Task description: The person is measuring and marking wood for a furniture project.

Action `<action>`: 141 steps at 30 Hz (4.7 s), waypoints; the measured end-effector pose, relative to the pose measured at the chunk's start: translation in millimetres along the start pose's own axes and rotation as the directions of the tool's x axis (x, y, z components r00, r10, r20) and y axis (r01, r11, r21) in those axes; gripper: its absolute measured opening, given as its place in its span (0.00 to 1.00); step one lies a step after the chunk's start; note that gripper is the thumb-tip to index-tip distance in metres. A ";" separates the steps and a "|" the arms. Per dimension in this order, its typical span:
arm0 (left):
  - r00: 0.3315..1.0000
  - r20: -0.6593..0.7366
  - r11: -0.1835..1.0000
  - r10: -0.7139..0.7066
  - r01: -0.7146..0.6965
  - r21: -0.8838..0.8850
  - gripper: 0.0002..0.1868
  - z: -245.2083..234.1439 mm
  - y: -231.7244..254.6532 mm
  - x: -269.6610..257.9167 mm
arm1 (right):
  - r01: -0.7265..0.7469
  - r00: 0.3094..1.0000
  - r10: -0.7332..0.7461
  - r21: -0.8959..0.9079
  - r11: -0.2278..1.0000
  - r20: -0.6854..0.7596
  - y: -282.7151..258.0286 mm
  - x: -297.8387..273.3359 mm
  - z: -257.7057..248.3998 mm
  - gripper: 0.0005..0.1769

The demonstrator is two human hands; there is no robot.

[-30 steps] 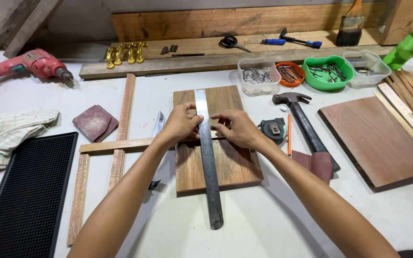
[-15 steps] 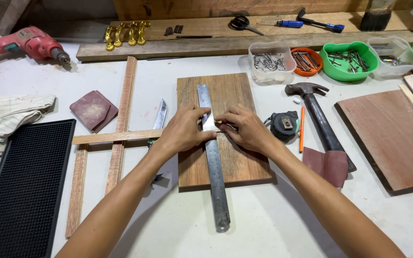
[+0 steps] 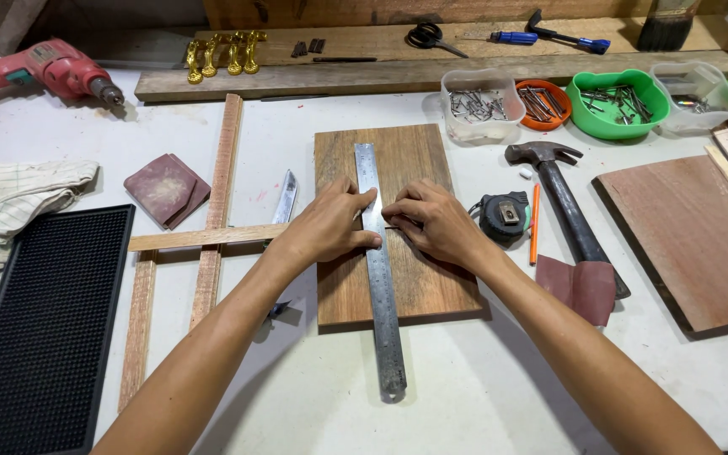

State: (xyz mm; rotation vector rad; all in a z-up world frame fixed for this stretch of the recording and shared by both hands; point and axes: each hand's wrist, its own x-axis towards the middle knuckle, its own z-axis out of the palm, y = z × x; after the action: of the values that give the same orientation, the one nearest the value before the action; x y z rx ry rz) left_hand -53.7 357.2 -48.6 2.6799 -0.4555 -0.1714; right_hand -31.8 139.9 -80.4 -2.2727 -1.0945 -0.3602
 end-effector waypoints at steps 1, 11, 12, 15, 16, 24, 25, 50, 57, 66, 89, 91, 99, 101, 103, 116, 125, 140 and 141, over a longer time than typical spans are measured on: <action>1.000 0.001 1.000 0.001 -0.001 0.000 0.46 -1.8 3.0 -1.7 | -0.001 1.000 0.001 0.000 1.000 0.000 -0.5 -0.4 0.1 0.09; 0.994 0.062 0.988 -0.088 0.079 0.130 0.43 -6.3 13.0 -3.3 | 0.055 0.998 -0.056 -0.085 0.995 -0.006 -0.3 -1.2 1.7 0.08; 0.993 0.085 0.985 -0.078 0.064 0.158 0.43 -8.8 14.7 -5.4 | 0.069 0.998 -0.069 -0.097 0.993 -0.002 -0.8 -1.5 1.6 0.08; 0.999 0.030 0.994 -0.029 0.026 0.105 0.41 -2.2 2.2 -4.1 | 0.089 0.996 -0.087 -0.158 0.983 0.022 -1.3 -1.7 0.6 0.09; 0.999 0.030 0.994 -0.028 0.024 0.105 0.41 -1.5 -0.3 -6.1 | 0.088 0.996 -0.086 -0.159 0.983 0.021 -3.4 -2.1 -0.6 0.09; 0.945 -0.237 0.959 0.225 -0.171 0.227 0.33 11.9 23.0 -4.4 | 0.080 0.996 -0.088 -0.238 0.968 -0.022 14.0 -25.7 -37.9 0.11; 0.944 -0.233 0.957 0.235 -0.182 0.227 0.33 20.3 27.1 2.1 | 0.071 0.996 -0.079 -0.243 0.968 -0.026 19.2 -31.1 -46.7 0.11; 0.909 -0.066 0.911 0.412 -0.413 -0.001 0.12 96.4 148.7 148.9 | -0.124 0.982 0.162 -0.308 0.943 0.101 124.9 -99.2 -132.1 0.11; 0.911 -0.217 0.862 0.351 -0.405 -0.304 0.12 98.1 148.4 139.3 | -0.083 0.982 0.137 -0.357 0.931 0.129 128.3 -96.9 -124.9 0.08; 0.858 -0.319 0.853 0.403 -0.478 -0.208 0.08 96.5 148.6 135.1 | 0.090 0.980 0.020 -0.527 0.845 0.200 121.3 -102.5 -131.9 0.06; 0.898 -0.324 0.953 0.298 -0.298 0.050 0.16 13.6 30.4 23.4 | -0.200 0.940 0.320 0.569 0.798 -0.118 31.7 -29.6 -42.0 0.12; 0.930 -0.286 0.973 0.231 -0.221 0.065 0.20 4.3 20.3 12.7 | -0.186 0.925 0.371 0.757 0.626 -0.080 29.2 -17.9 -22.1 0.12; 0.995 -0.030 0.976 0.099 -0.091 0.198 0.43 -3.0 0.0 -4.6 | -0.358 0.846 0.533 0.737 0.574 -0.004 -6.4 13.4 7.5 0.12; 0.997 -0.015 0.977 0.080 -0.075 0.201 0.47 -2.8 1.4 -7.8 | -0.350 0.838 0.545 0.743 0.571 -0.025 0.9 13.4 17.0 0.12; 0.998 0.001 0.977 0.062 -0.060 0.204 0.50 -3.0 3.0 -9.4 | -0.342 0.828 0.558 0.748 0.569 -0.046 5.2 11.9 22.4 0.13; 0.995 0.095 0.971 -0.011 -0.012 0.240 0.58 -5.0 3.1 -7.5 | -0.409 0.826 0.564 0.690 0.598 0.001 13.1 10.0 28.4 0.17; 0.998 0.048 0.975 0.029 -0.038 0.218 0.59 2.8 -3.7 -5.7 | -0.429 0.820 0.572 0.689 0.584 0.026 7.7 11.4 25.3 0.16; 0.996 0.087 0.970 0.006 -0.027 0.242 0.58 -3.4 1.6 -5.4 | -0.447 0.816 0.578 0.666 0.598 0.029 3.1 12.5 24.6 0.16; 0.996 0.087 0.969 0.010 -0.031 0.245 0.58 -3.1 1.2 -5.1 | -0.454 0.814 0.581 0.652 0.607 0.026 2.3 12.3 24.1 0.16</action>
State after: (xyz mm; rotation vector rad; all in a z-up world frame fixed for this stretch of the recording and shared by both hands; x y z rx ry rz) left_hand -58.2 359.1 -45.0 2.9184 -0.5645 -0.2376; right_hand -22.6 161.1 -94.6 -1.7646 -0.3129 0.0487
